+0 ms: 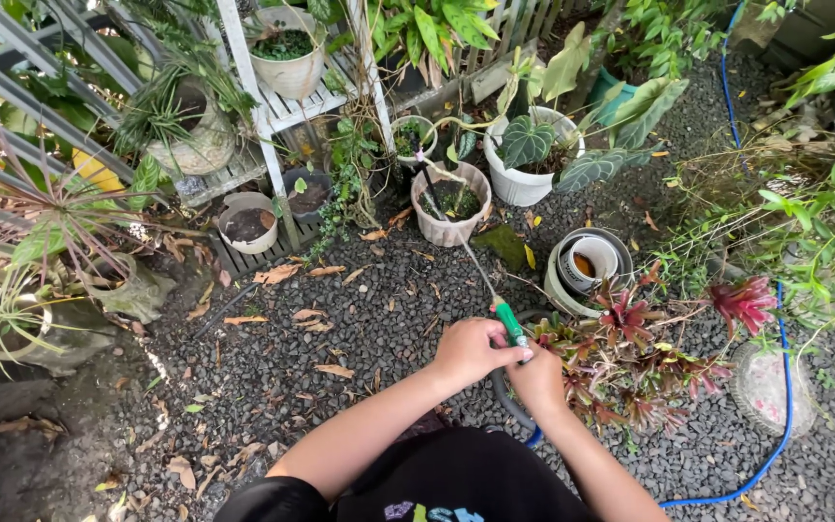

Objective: Watering several potted plants in an outdoor garden using a hose.

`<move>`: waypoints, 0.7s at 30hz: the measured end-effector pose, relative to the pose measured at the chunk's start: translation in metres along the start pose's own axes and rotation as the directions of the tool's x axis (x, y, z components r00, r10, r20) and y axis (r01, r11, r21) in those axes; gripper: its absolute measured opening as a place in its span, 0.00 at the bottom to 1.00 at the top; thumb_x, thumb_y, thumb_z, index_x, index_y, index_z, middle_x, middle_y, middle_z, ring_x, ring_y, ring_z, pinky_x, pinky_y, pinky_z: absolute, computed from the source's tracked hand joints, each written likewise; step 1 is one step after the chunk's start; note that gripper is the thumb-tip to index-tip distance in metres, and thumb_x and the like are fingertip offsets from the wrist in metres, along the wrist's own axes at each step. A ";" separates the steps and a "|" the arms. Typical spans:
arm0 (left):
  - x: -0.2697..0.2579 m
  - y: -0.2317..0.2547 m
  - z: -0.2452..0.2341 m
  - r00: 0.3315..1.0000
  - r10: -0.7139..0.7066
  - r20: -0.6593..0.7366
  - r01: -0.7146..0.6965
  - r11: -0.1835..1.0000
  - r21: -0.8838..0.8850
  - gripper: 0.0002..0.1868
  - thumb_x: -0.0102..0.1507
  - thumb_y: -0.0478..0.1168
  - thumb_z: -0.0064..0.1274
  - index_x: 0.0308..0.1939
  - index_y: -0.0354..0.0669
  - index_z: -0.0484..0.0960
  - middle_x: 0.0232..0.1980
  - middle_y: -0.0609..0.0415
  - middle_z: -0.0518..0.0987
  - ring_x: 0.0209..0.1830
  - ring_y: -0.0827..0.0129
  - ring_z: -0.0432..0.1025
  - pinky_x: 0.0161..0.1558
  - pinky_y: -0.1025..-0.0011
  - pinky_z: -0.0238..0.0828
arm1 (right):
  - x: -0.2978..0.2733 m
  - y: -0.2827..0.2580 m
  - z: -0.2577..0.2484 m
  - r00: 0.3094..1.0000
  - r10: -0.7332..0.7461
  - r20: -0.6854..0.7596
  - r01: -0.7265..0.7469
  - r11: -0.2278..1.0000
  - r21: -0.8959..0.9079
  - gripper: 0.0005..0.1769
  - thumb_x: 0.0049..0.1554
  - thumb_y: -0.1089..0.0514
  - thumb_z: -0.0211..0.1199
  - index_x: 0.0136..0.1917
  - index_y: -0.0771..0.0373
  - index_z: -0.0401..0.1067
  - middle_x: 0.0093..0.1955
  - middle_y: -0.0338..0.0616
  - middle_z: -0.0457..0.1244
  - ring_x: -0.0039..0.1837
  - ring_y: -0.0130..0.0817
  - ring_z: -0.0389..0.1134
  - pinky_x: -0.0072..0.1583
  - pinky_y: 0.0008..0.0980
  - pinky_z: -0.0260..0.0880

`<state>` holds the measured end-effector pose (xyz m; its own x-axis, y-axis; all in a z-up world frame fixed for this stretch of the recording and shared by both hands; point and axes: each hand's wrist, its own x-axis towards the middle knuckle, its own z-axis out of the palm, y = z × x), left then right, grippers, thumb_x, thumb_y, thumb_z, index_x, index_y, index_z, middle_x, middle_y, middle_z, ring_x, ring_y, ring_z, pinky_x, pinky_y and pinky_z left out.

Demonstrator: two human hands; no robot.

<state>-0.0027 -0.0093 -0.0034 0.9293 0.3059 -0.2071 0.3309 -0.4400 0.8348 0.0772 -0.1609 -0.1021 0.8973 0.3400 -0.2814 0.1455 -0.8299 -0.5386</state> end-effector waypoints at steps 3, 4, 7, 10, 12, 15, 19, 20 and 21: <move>-0.001 0.014 -0.011 0.998 0.044 0.038 -0.044 0.999 0.009 0.28 0.52 0.67 0.59 0.42 0.51 0.87 0.43 0.58 0.86 0.51 0.56 0.79 0.51 0.59 0.77 | 0.005 0.015 0.007 1.000 0.000 -0.027 0.001 0.999 0.049 0.18 0.54 0.46 0.60 0.46 0.61 0.81 0.40 0.56 0.72 0.55 0.54 0.73 0.57 0.53 0.74; -0.002 0.019 -0.014 0.995 0.067 0.070 -0.068 0.998 0.009 0.30 0.53 0.68 0.59 0.44 0.50 0.87 0.46 0.57 0.86 0.53 0.55 0.79 0.53 0.60 0.76 | 0.008 0.022 0.010 1.000 0.010 -0.020 -0.009 0.996 0.093 0.19 0.53 0.44 0.63 0.46 0.61 0.81 0.41 0.55 0.73 0.56 0.54 0.73 0.58 0.53 0.73; -0.002 0.013 -0.033 0.992 0.060 0.111 -0.060 0.998 0.002 0.31 0.63 0.62 0.56 0.61 0.46 0.81 0.54 0.49 0.82 0.53 0.59 0.77 0.59 0.59 0.73 | 0.023 0.047 0.018 0.998 0.032 -0.045 -0.027 0.994 0.109 0.23 0.49 0.38 0.70 0.38 0.61 0.80 0.31 0.53 0.69 0.43 0.46 0.74 0.47 0.44 0.71; -0.004 -0.016 -0.054 0.995 0.102 -0.005 -0.101 0.993 0.058 0.29 0.68 0.55 0.53 0.66 0.41 0.76 0.62 0.40 0.78 0.66 0.44 0.71 0.64 0.51 0.68 | 0.008 0.032 -0.001 0.996 0.082 -0.040 -0.074 0.981 0.177 0.22 0.52 0.40 0.69 0.35 0.63 0.79 0.30 0.54 0.69 0.40 0.46 0.72 0.45 0.42 0.69; -0.002 -0.033 -0.064 0.999 0.003 -0.052 0.003 0.992 0.130 0.31 0.66 0.58 0.51 0.68 0.48 0.74 0.67 0.47 0.74 0.69 0.52 0.66 0.69 0.51 0.59 | -0.005 0.011 -0.027 1.000 0.014 -0.011 -0.012 0.976 0.218 0.22 0.58 0.44 0.65 0.29 0.58 0.68 0.25 0.43 0.60 0.31 0.37 0.61 0.37 0.37 0.61; -0.008 -0.061 -0.077 0.980 -0.111 -0.166 0.146 0.965 0.219 0.32 0.65 0.62 0.47 0.70 0.54 0.72 0.72 0.53 0.70 0.72 0.59 0.61 0.74 0.47 0.50 | -0.012 0.001 -0.042 0.998 -0.046 0.033 0.036 0.966 0.256 0.29 0.63 0.48 0.61 0.23 0.53 0.58 0.20 0.34 0.51 0.23 0.28 0.50 0.29 0.33 0.55; -0.029 -0.090 -0.089 0.943 -0.132 -0.305 0.183 0.972 0.144 0.30 0.67 0.59 0.48 0.68 0.48 0.75 0.68 0.48 0.75 0.69 0.56 0.68 0.71 0.52 0.59 | -0.017 -0.003 -0.052 0.998 -0.018 0.068 0.002 0.974 0.225 0.30 0.63 0.45 0.60 0.23 0.53 0.58 0.21 0.34 0.52 0.24 0.28 0.51 0.30 0.34 0.57; -0.035 -0.095 -0.090 0.940 -0.141 -0.310 0.192 0.971 0.143 0.30 0.67 0.59 0.48 0.68 0.48 0.75 0.68 0.48 0.75 0.69 0.56 0.68 0.71 0.52 0.59 | -0.017 -0.003 -0.052 0.997 -0.022 0.077 0.005 0.975 0.223 0.30 0.63 0.45 0.60 0.23 0.53 0.58 0.21 0.34 0.52 0.24 0.28 0.51 0.30 0.34 0.57; -0.041 -0.100 -0.089 0.927 -0.205 -0.316 0.240 0.968 0.077 0.30 0.67 0.59 0.48 0.67 0.49 0.76 0.68 0.48 0.75 0.69 0.56 0.68 0.70 0.54 0.61 | -0.016 -0.003 -0.052 0.997 -0.033 0.075 0.015 0.973 0.231 0.30 0.63 0.45 0.61 0.23 0.54 0.58 0.20 0.35 0.52 0.23 0.28 0.50 0.30 0.34 0.56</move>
<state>-0.0883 0.0976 -0.0329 0.7415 0.6399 -0.2017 0.5558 -0.4175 0.7189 0.0838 -0.1872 -0.0544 0.8582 0.3994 -0.3223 0.0586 -0.7002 -0.7115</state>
